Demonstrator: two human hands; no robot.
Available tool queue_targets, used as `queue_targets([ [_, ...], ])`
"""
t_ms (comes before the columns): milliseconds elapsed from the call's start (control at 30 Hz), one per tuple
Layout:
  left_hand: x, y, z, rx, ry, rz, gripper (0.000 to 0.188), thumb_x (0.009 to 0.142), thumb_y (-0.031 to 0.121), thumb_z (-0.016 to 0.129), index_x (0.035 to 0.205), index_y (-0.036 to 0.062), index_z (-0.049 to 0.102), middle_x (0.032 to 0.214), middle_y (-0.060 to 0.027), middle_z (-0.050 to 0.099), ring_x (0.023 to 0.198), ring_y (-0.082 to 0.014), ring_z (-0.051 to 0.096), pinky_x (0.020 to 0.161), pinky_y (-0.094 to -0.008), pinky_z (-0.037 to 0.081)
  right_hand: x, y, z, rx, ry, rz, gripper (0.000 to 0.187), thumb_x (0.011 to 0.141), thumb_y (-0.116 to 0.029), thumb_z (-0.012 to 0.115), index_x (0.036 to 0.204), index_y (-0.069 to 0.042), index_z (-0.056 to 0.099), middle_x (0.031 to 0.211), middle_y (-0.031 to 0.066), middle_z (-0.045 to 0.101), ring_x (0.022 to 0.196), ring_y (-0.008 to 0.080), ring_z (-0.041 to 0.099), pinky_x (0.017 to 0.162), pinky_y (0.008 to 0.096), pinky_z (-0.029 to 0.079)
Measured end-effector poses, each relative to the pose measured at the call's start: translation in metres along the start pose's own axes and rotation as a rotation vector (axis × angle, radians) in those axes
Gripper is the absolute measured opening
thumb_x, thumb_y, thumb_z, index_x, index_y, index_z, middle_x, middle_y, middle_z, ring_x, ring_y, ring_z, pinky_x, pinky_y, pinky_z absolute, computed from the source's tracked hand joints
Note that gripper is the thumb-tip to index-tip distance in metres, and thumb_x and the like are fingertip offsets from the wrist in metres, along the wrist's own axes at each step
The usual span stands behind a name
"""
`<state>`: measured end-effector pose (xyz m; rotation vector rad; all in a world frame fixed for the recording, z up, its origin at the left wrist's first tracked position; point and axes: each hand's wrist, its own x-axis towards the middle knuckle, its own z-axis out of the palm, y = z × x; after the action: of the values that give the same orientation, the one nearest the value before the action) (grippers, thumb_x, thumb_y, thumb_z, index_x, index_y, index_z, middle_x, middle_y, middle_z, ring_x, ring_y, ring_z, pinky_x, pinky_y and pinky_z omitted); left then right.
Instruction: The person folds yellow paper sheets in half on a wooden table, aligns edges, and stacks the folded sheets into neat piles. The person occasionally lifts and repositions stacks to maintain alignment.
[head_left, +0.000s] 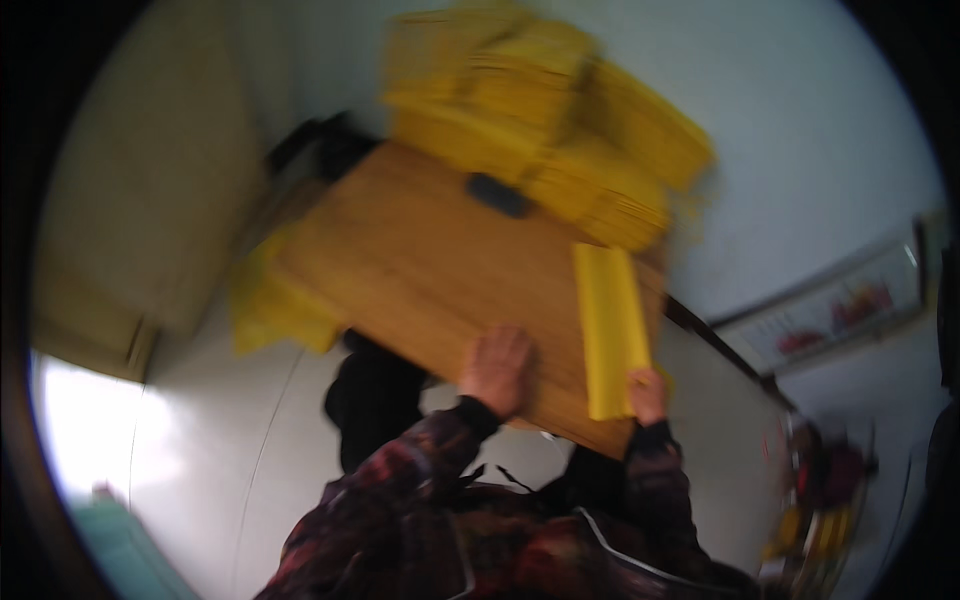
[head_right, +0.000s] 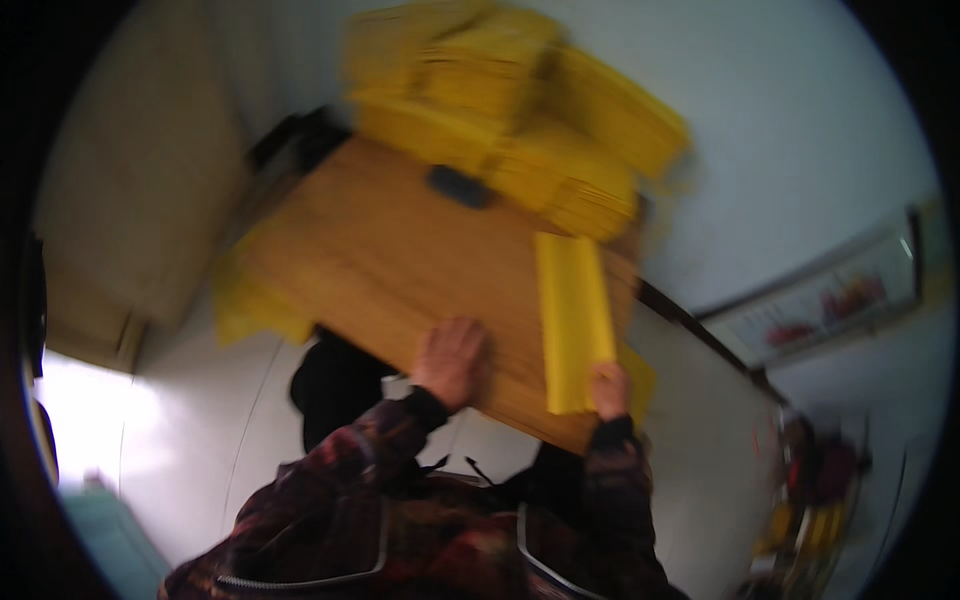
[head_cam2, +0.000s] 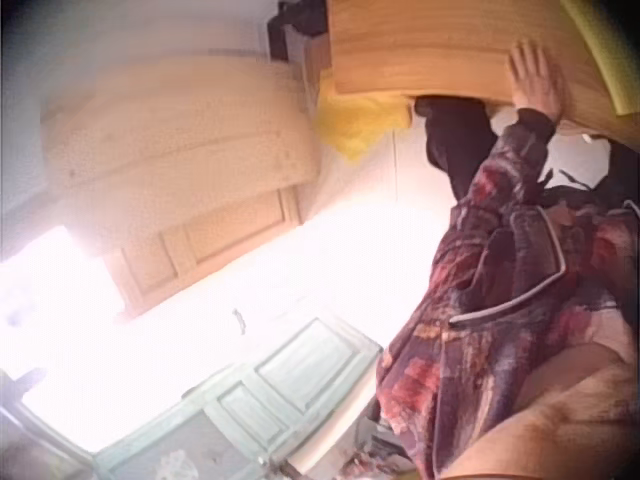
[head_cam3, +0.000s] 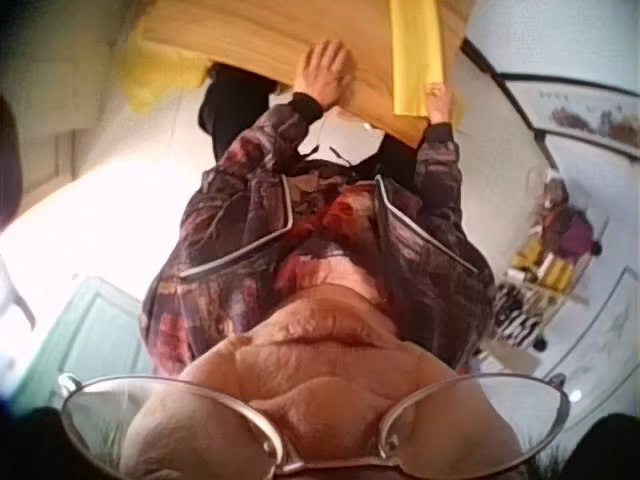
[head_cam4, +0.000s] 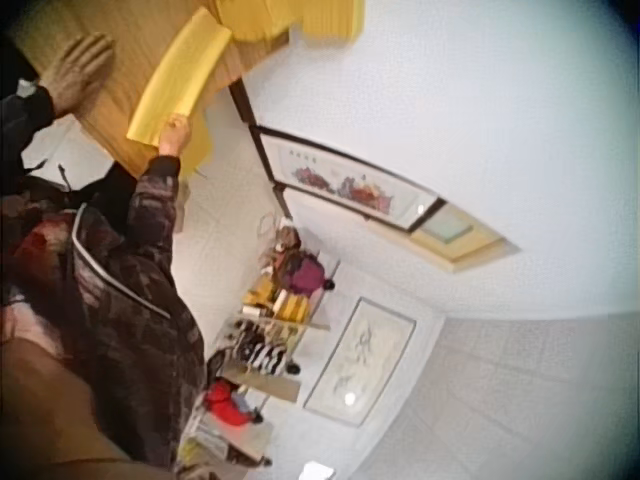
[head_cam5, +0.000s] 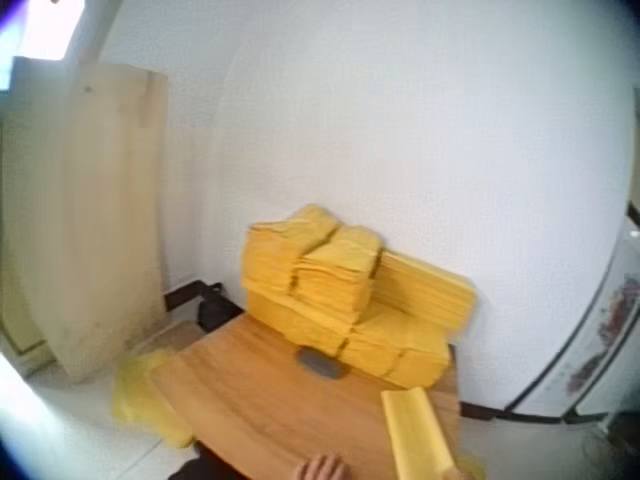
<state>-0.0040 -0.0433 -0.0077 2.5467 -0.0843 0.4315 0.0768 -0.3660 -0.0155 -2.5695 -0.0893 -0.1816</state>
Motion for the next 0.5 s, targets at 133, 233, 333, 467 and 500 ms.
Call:
queue_targets([
  [133, 0.006, -0.005, -0.007, 0.051, -0.101, 0.011, 0.057, 0.084, 0.032, 0.060, 0.133, 0.0080, 0.046, 0.145, -0.0107, 0.038, 0.136, -0.0296, 0.030, 0.111, -0.0473, 0.022, -0.004, -0.011, 0.000, -0.013, 0.038, 0.145, 0.012, 0.072, 0.004, 0.055, 0.078, -0.002, 0.063, 0.081, 0.0169, 0.065, 0.080, 0.0294, 0.064, 0.072, 0.0354, 0.050],
  [233, 0.009, -0.005, -0.004, 0.069, -0.105, 0.021, 0.057, 0.083, 0.032, 0.061, 0.132, 0.0076, 0.047, 0.144, -0.0112, 0.038, 0.136, -0.0306, 0.030, 0.110, -0.0479, 0.023, -0.021, -0.015, -0.010, -0.004, -0.009, 0.107, 0.011, 0.073, 0.005, 0.054, 0.078, 0.001, 0.062, 0.080, 0.0143, 0.066, 0.076, 0.0237, 0.064, 0.070, 0.0327, 0.050],
  [333, 0.018, -0.007, 0.000, 0.089, -0.061, 0.049, 0.057, 0.082, 0.033, 0.061, 0.131, 0.0075, 0.048, 0.143, -0.0108, 0.040, 0.135, -0.0310, 0.032, 0.109, -0.0492, 0.024, -0.032, -0.008, -0.016, 0.094, 0.058, 0.242, 0.009, 0.076, -0.001, 0.056, 0.079, -0.001, 0.064, 0.082, 0.0179, 0.066, 0.077, 0.0316, 0.064, 0.069, 0.0379, 0.050],
  [467, 0.020, -0.007, -0.001, 0.115, -0.134, 0.042, 0.059, 0.082, 0.033, 0.061, 0.132, 0.0069, 0.046, 0.144, -0.0124, 0.038, 0.135, -0.0327, 0.031, 0.109, -0.0499, 0.023, -0.020, 0.008, -0.015, 0.208, 0.147, 0.283, 0.010, 0.077, 0.000, 0.055, 0.080, -0.001, 0.065, 0.079, 0.0159, 0.066, 0.075, 0.0270, 0.064, 0.067, 0.0357, 0.049],
  [500, 0.019, -0.007, -0.001, 0.126, -0.149, 0.041, 0.059, 0.082, 0.033, 0.061, 0.132, 0.0068, 0.046, 0.145, -0.0125, 0.037, 0.135, -0.0330, 0.031, 0.109, -0.0501, 0.022, -0.009, 0.013, -0.015, 0.202, 0.146, 0.272, 0.010, 0.077, 0.000, 0.055, 0.080, -0.001, 0.065, 0.078, 0.0157, 0.066, 0.074, 0.0263, 0.064, 0.067, 0.0353, 0.049],
])
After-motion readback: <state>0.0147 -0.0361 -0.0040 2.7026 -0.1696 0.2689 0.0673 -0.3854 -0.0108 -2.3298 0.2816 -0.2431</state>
